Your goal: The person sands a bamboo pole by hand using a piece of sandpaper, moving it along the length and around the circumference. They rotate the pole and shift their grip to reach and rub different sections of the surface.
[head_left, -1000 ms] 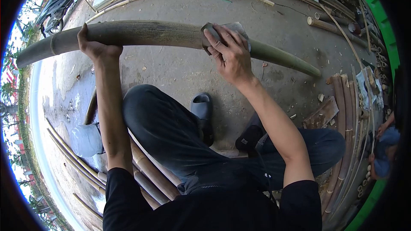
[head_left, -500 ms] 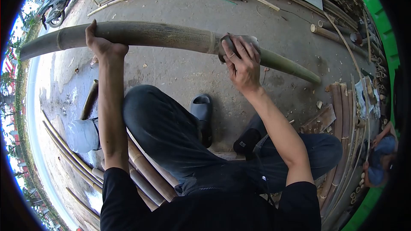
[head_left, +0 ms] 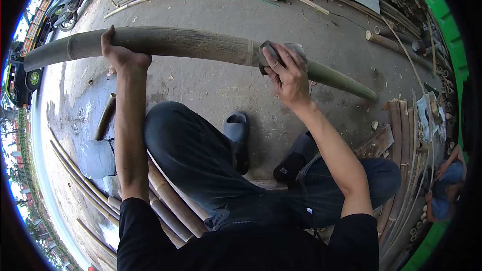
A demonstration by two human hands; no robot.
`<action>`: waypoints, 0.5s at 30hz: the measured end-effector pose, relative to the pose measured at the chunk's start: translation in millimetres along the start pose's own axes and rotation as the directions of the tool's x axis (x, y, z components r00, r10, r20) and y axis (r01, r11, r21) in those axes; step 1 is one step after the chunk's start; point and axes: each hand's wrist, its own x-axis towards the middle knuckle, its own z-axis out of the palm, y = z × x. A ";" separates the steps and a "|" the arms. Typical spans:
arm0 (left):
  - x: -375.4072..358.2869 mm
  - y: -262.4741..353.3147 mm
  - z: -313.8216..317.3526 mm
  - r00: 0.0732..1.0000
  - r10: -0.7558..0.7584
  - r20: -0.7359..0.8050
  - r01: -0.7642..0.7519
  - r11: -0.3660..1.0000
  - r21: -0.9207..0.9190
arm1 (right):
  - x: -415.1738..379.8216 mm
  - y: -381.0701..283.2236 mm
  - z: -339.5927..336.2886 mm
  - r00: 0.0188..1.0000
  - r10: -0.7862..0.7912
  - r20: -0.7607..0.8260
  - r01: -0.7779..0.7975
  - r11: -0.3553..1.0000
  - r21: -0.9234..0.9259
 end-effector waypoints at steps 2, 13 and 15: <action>4.7 -4.8 -1.7 0.999 0.028 0.038 -0.028 1.000 0.008 | 13.6 -4.7 9.7 0.999 0.049 -0.004 -0.049 0.995 0.086; -0.2 1.0 -6.7 1.000 -0.018 0.017 0.018 1.000 0.003 | -15.6 -7.9 13.1 1.000 -0.012 -0.002 0.011 0.999 -0.049; 2.7 -1.0 -6.8 0.999 0.004 0.046 -0.003 1.000 -0.020 | -14.3 -0.1 10.2 0.998 0.058 -0.021 -0.058 0.998 -0.004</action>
